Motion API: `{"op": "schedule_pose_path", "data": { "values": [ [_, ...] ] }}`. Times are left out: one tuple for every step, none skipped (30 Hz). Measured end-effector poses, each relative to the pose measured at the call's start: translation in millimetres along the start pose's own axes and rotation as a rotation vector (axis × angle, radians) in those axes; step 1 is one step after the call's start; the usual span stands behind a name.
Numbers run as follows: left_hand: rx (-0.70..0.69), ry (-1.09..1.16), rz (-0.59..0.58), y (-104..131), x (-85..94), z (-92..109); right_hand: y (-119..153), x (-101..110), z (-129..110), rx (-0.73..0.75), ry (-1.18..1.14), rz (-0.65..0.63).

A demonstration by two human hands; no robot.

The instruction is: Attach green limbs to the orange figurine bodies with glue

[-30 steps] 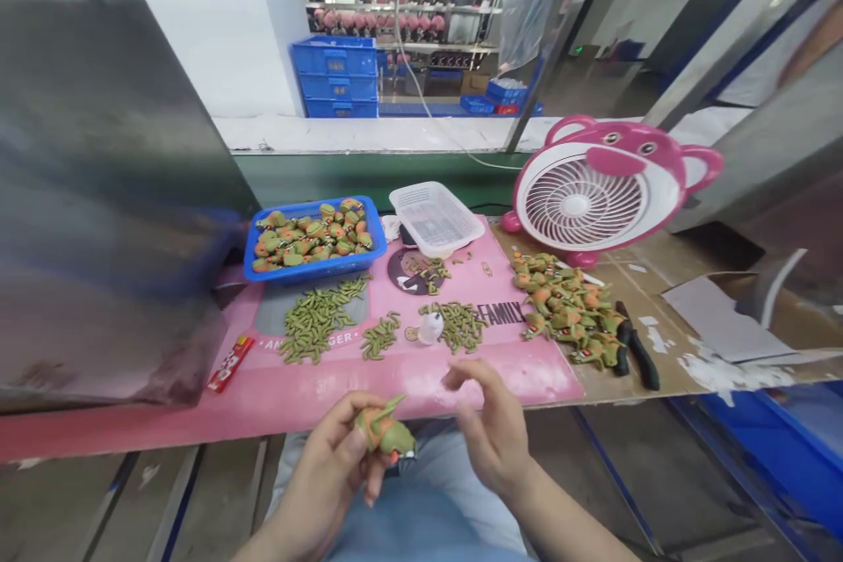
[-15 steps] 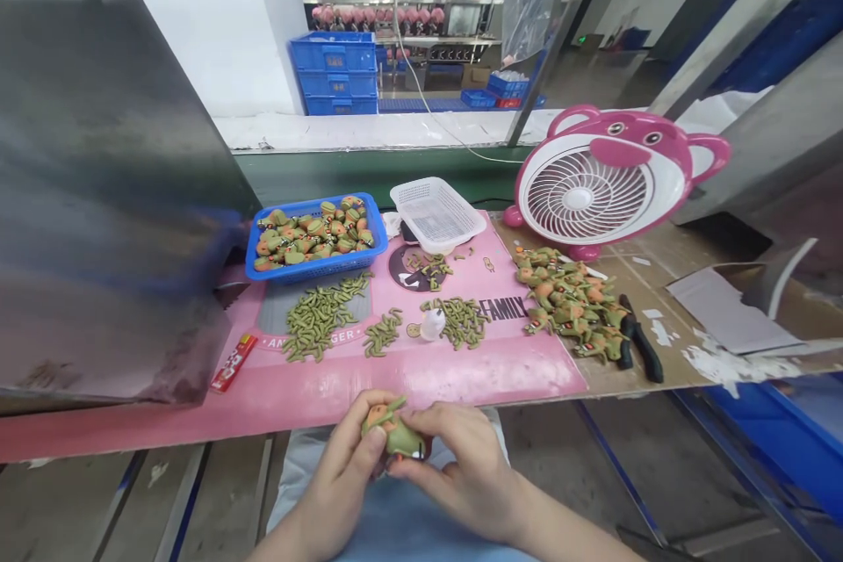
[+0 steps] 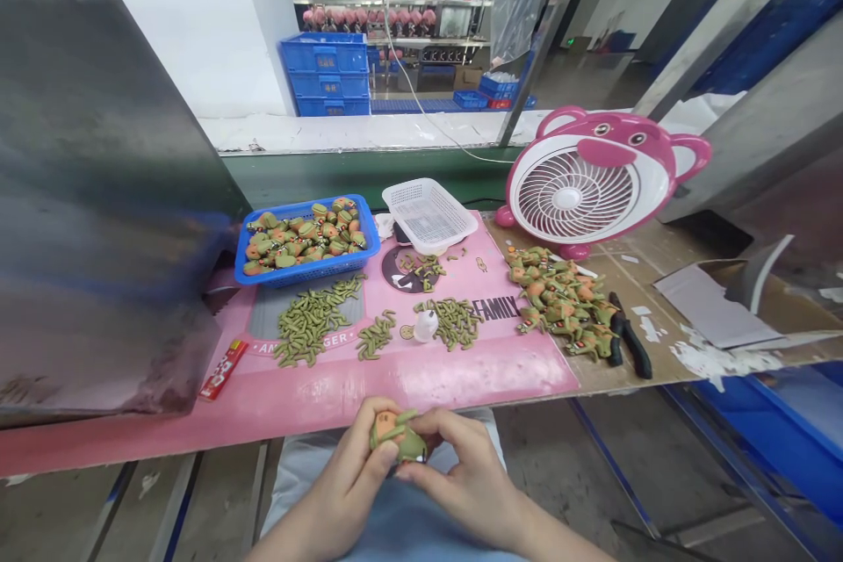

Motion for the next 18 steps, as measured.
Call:
{"op": "schedule_pose_path", "data": {
  "values": [
    [0.013, -0.003, -0.046, -2.1, -2.4, -4.2, 3.0, -1.8, 4.2, -0.030, -0.004, -0.012],
    [0.033, 0.006, -0.099, -3.7, -5.2, -9.9, 6.3, -3.8, 8.8, -0.054, 0.000, -0.025],
    [0.058, 0.030, -0.141, -4.9, -7.0, -16.9, 9.2, -4.9, 13.8, -0.071, 0.022, -0.032],
    [0.085, 0.061, -0.161, -6.1, -6.7, -24.8, 11.3, -4.4, 20.3, -0.082, 0.060, -0.028],
    [0.108, 0.093, -0.165, -7.3, -4.9, -33.0, 12.0, -1.6, 28.8, -0.093, 0.110, -0.013],
    [0.119, 0.122, -0.114, -9.4, 2.2, -40.5, 10.8, 4.0, 40.2, -0.109, 0.168, 0.013],
    [0.115, 0.133, -0.035, -11.7, 12.0, -46.8, 7.9, 13.7, 54.5, -0.133, 0.236, 0.058],
    [0.097, 0.144, 0.044, -13.9, 22.4, -51.1, 3.3, 27.1, 71.6, -0.167, 0.304, 0.111],
    [0.074, 0.144, 0.110, -15.6, 31.8, -53.5, -2.0, 44.5, 90.9, -0.216, 0.375, 0.176],
    [0.044, 0.140, 0.166, -16.9, 40.4, -53.7, -7.4, 65.6, 110.6, -0.274, 0.455, 0.252],
    [0.012, 0.132, 0.216, -17.4, 48.4, -52.3, -12.3, 88.1, 129.1, -0.332, 0.537, 0.329],
    [-0.015, 0.118, 0.261, -16.8, 55.8, -50.0, -16.6, 110.0, 145.3, -0.385, 0.613, 0.397],
    [-0.037, 0.102, 0.307, -15.0, 62.9, -47.2, -20.5, 129.2, 158.8, -0.429, 0.677, 0.447],
    [-0.053, 0.083, 0.353, -12.1, 69.9, -44.7, -23.6, 145.5, 169.4, -0.465, 0.729, 0.488],
    [-0.066, 0.063, 0.396, -8.3, 76.7, -42.4, -25.6, 158.4, 177.1, -0.496, 0.768, 0.520],
    [-0.083, 0.041, 0.436, -3.9, 83.6, -40.1, -27.0, 167.2, 182.0, -0.516, 0.792, 0.540],
    [-0.109, 0.013, 0.478, 1.0, 91.3, -37.2, -27.4, 172.8, 184.4, -0.529, 0.805, 0.558],
    [-0.143, -0.032, 0.521, 6.1, 99.8, -33.5, -26.9, 175.3, 184.9, -0.534, 0.807, 0.570]
  ]
}}
Point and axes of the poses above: each hand's wrist, its own y-axis away from the middle knuckle, its own x-axis out of the back of the hand, z = x × y, the point moved 9 cm from there along -y, towards the middle knuckle, and after that the axes turned 13 degrees about y, right-handed, at the moved point
